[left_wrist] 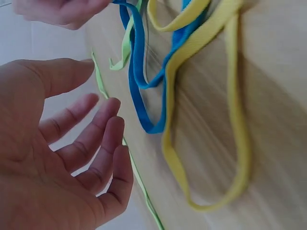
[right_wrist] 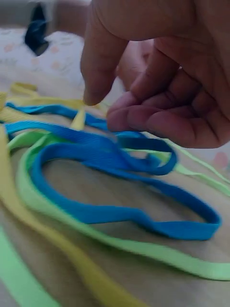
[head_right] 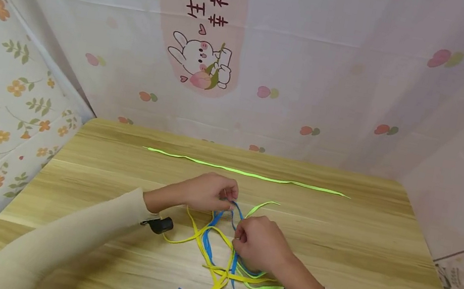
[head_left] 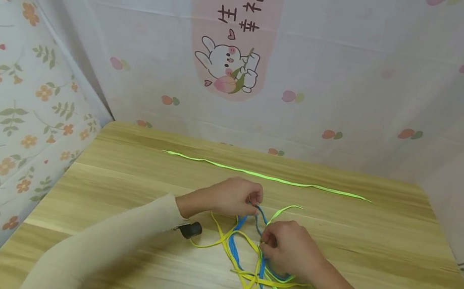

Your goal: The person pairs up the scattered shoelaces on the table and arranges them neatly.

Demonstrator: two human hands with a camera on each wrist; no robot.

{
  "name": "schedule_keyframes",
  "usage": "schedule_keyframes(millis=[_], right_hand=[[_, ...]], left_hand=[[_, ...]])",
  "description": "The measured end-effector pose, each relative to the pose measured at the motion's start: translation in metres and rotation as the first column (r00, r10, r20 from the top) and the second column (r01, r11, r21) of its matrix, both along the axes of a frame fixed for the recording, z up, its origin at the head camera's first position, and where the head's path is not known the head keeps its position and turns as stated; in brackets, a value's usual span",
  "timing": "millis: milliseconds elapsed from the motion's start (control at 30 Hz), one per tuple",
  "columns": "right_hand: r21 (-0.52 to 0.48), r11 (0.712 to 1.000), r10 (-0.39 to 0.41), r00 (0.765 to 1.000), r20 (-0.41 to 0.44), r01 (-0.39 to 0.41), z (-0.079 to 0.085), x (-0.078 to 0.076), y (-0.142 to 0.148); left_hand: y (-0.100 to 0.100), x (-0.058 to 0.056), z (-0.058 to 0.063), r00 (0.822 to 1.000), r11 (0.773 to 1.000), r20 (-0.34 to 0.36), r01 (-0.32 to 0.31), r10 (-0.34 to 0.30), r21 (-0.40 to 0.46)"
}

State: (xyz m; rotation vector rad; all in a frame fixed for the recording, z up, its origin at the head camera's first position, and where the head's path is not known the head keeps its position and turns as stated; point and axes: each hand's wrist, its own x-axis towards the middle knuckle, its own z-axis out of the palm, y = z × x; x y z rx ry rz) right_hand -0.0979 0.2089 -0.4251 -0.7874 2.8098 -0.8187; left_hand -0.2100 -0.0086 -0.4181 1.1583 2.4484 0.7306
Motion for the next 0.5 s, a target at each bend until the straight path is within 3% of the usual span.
schedule_keyframes(millis=[267, 500], right_hand=[[0.079, 0.996, -0.021, 0.997, -0.075, 0.027, -0.007, 0.005, -0.012], [0.125, 0.992, 0.000, 0.994, -0.111, 0.014, -0.010, 0.009, -0.014]], left_hand=[[0.035, -0.016, 0.004, 0.994, 0.991, -0.035, 0.098, -0.102, -0.093], [0.059, -0.024, 0.004, 0.980, 0.969, -0.076, 0.170, -0.186, -0.178]])
